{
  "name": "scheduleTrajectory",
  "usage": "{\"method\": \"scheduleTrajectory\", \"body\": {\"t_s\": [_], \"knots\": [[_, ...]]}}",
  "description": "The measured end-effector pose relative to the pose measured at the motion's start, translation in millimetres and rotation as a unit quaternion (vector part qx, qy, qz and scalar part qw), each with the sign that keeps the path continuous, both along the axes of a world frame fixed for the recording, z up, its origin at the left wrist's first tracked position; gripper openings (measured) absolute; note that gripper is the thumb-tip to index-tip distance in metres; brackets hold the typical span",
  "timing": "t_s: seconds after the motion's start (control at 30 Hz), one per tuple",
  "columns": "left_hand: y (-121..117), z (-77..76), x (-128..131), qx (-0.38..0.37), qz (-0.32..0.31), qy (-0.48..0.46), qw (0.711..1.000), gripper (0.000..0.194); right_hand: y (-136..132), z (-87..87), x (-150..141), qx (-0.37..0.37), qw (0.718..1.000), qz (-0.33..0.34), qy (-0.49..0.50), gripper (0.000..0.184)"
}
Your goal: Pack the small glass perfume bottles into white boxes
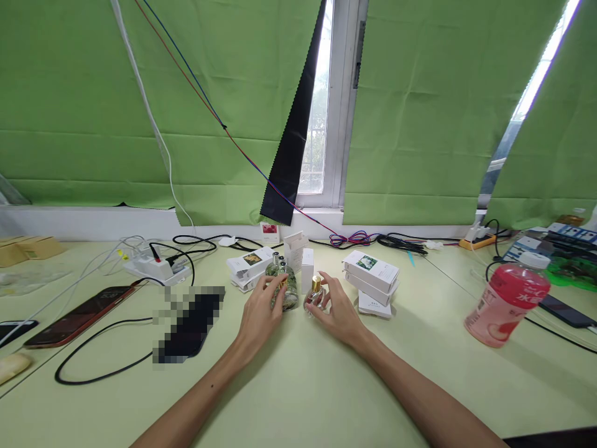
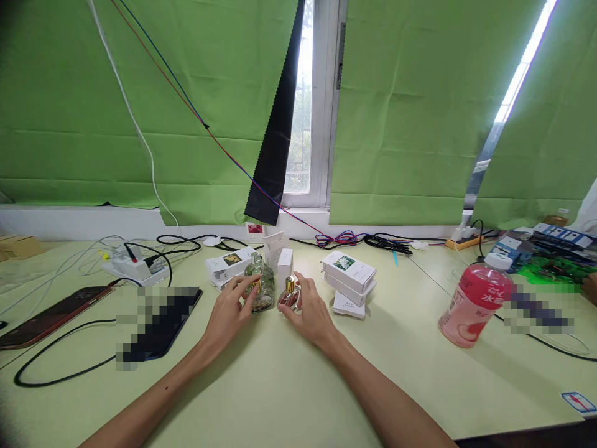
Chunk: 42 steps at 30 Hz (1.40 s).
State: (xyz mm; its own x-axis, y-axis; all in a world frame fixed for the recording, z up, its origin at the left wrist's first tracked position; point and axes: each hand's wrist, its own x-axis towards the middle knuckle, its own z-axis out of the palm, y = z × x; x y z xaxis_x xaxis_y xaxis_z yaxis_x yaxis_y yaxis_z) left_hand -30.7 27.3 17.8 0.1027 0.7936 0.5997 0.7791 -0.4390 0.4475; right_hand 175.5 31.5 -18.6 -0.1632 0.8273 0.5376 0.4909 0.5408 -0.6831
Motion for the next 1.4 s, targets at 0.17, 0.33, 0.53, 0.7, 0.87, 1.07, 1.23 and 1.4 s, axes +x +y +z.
{"method": "scheduleTrajectory", "body": {"t_s": [0.17, 0.33, 0.53, 0.7, 0.87, 1.07, 1.23, 1.4], "knots": [[-1.8, -0.1, 1.1, -0.007, 0.013, 0.020, 1.000, 0.033, 2.0, 0.4, 1.1, -0.008, 1.000, -0.001, 0.023, 0.070], [-2.0, -1.7, 2.1, 0.003, 0.011, 0.031, 0.999, 0.033, 5.0, -1.8, 2.2, -0.007, 0.999, -0.005, 0.040, 0.068], [-1.6, -3.5, 1.8, 0.006, 0.004, 0.031, 0.999, 0.033, 7.4, -5.0, 1.6, -0.018, 0.999, -0.013, 0.041, 0.067], [-0.7, -4.0, 1.5, 0.011, -0.009, 0.019, 1.000, 0.032, 6.7, -3.3, 1.9, -0.006, 0.999, -0.021, 0.031, 0.066], [-0.3, -4.1, 1.7, -0.005, -0.022, 0.008, 1.000, 0.033, 4.6, -1.2, 1.4, 0.004, 0.999, -0.041, 0.014, 0.064], [-2.6, -3.8, 2.8, -0.019, -0.044, -0.004, 0.999, 0.036, -0.5, 2.0, -1.0, 0.043, 0.993, -0.107, 0.005, 0.054], [2.6, 3.8, -1.9, 0.001, -0.019, -0.038, 0.999, 0.040, -5.1, 4.9, -4.5, 0.129, 0.981, -0.137, 0.046, 0.041], [18.8, 13.1, -22.6, 0.014, 0.128, -0.019, 0.991, 0.041, -14.9, 3.9, -13.5, 0.180, 0.981, -0.065, 0.033, 0.032]]}}
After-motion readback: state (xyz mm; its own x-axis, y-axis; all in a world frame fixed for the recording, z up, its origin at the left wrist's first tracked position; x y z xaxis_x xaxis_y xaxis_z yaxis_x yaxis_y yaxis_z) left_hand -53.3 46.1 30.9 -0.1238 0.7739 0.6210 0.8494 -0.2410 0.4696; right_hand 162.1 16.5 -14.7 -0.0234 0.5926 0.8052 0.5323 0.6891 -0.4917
